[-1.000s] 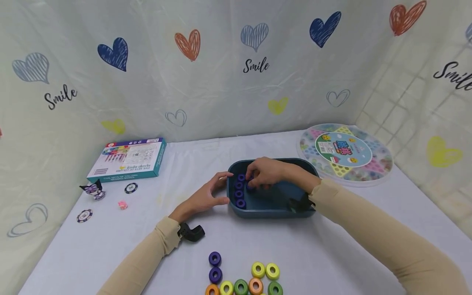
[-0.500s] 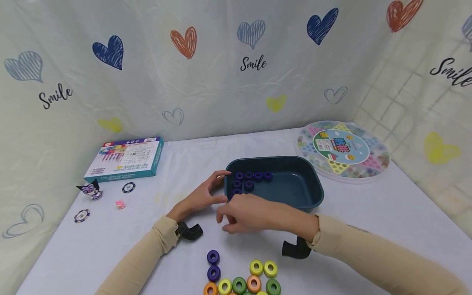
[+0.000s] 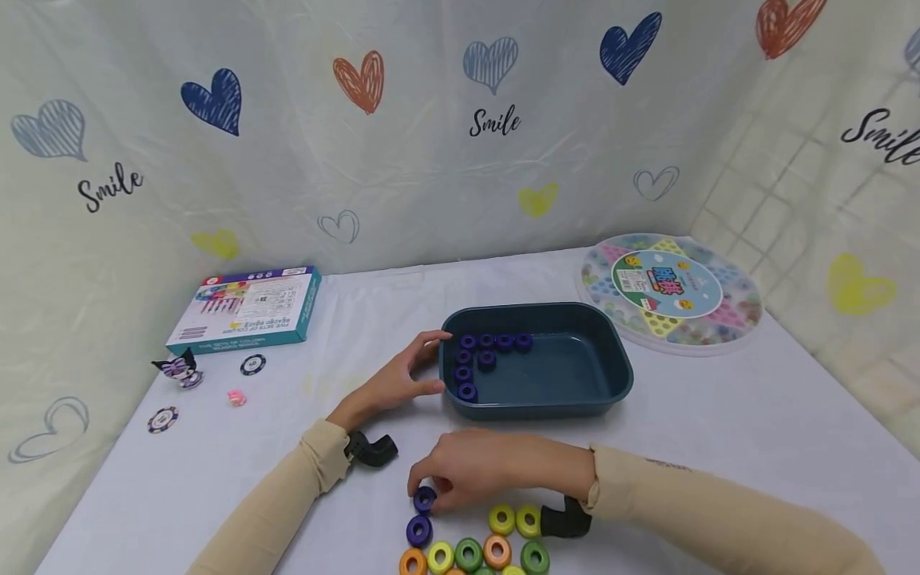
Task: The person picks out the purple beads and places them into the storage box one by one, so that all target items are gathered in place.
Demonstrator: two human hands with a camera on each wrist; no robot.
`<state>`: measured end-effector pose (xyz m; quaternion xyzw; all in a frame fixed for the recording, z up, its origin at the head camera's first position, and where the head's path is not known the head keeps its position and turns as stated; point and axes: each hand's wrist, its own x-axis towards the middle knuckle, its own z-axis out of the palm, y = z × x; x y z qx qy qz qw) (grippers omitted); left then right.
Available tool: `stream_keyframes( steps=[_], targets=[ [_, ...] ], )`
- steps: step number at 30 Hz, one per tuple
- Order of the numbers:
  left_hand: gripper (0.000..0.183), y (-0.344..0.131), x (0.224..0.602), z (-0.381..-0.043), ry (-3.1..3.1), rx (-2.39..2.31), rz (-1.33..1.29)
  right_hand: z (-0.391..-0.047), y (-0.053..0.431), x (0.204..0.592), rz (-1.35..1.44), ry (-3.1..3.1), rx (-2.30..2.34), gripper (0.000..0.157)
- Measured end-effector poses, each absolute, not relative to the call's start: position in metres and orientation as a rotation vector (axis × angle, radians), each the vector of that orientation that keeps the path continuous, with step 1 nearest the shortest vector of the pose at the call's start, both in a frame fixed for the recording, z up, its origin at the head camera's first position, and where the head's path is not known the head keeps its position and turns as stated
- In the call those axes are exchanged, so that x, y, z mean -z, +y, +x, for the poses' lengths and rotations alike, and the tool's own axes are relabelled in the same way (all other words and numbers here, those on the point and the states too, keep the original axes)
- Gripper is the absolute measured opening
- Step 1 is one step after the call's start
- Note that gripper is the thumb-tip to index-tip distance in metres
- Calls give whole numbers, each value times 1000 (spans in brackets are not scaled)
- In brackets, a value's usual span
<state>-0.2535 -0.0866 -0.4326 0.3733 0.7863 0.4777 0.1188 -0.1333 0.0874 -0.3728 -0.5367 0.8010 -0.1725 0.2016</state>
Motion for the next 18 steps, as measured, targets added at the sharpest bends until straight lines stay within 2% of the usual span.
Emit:
stream_keyframes(
  steps=[12, 18],
  targets=[
    [72, -84, 433, -253, 2304, -1396, 1061, -132, 135, 377, -1190, 2169, 766, 19],
    [72, -85, 432, -252, 2300, -1405, 1059, -128, 147, 379, -1142, 2138, 857, 21]
  ],
)
